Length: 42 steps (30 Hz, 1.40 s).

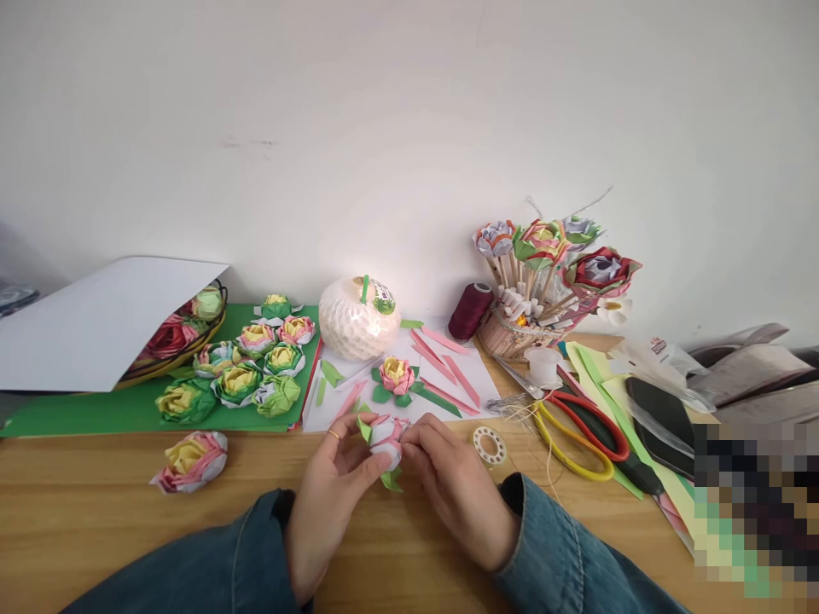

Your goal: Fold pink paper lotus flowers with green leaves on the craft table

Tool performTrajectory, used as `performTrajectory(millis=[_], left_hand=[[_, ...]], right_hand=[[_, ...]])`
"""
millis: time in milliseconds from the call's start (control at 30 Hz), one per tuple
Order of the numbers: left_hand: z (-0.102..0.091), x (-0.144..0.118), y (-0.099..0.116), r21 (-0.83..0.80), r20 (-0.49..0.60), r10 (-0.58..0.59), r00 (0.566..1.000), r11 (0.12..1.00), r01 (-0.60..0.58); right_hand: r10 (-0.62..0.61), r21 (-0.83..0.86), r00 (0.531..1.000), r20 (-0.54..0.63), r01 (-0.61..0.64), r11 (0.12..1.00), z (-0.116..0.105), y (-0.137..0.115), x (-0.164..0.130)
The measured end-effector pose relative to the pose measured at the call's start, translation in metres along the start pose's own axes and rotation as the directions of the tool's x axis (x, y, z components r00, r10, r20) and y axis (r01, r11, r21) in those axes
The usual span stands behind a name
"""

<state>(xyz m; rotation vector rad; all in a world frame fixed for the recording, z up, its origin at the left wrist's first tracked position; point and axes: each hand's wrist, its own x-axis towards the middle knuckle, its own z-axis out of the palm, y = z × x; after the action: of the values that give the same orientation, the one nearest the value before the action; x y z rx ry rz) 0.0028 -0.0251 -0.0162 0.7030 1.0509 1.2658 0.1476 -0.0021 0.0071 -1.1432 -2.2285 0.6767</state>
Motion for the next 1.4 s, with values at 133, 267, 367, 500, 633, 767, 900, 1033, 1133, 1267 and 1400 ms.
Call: performTrajectory(millis=[133,267,367,500,633,767,900,1033,1133,1267,1400], left_hand=[[0.0,0.001,0.0,0.006,-0.025,-0.013,1.0,1.0,0.013],[0.0,0.002,-0.001,-0.001,0.002,-0.003,1.0,1.0,0.003],[0.0,0.001,-0.001,0.001,0.011,0.021,1.0,1.0,-0.021],[0.0,-0.001,-0.001,-0.001,0.028,0.019,0.999,1.0,-0.019],[0.0,-0.001,0.0,0.027,0.031,0.02,0.999,0.999,-0.021],[0.001,-0.001,0.0,0.03,-0.002,0.035,0.999,0.999,-0.034],[0.001,-0.002,0.002,0.006,0.005,0.047,0.999,0.999,-0.047],[0.001,-0.002,0.003,-0.008,-0.001,0.036,0.999,0.999,-0.036],[0.001,-0.002,0.003,-0.013,-0.001,0.032,0.999,0.999,-0.032],[0.002,-0.001,0.003,-0.02,-0.018,0.02,1.0,1.0,-0.02],[0.001,-0.001,0.003,-0.013,-0.012,0.03,0.999,0.999,-0.03]], right_hand=[[-0.015,-0.104,0.999,0.036,0.019,0.994,-0.004,0.001,0.001],[-0.024,-0.139,0.999,0.031,0.028,0.99,-0.006,0.002,0.001],[-0.042,-0.099,0.999,-0.01,0.04,0.994,-0.006,0.001,0.001],[-0.013,-0.043,0.999,-0.041,0.012,0.999,-0.006,-0.002,0.002],[0.013,-0.109,0.994,-0.107,-0.025,0.994,-0.002,-0.003,0.001],[-0.083,-0.194,0.98,-0.183,0.047,0.98,0.0,-0.003,-0.003],[-0.041,0.052,0.994,-0.102,0.047,0.998,-0.007,-0.003,-0.001],[0.074,0.287,0.996,0.054,-0.087,0.954,-0.015,0.002,0.007],[0.103,0.283,0.992,0.078,-0.121,0.951,-0.014,0.006,0.009],[0.078,0.187,0.997,0.028,-0.082,0.979,-0.009,0.007,0.007],[-0.012,0.072,0.997,-0.072,0.018,0.997,-0.006,0.004,0.005]])
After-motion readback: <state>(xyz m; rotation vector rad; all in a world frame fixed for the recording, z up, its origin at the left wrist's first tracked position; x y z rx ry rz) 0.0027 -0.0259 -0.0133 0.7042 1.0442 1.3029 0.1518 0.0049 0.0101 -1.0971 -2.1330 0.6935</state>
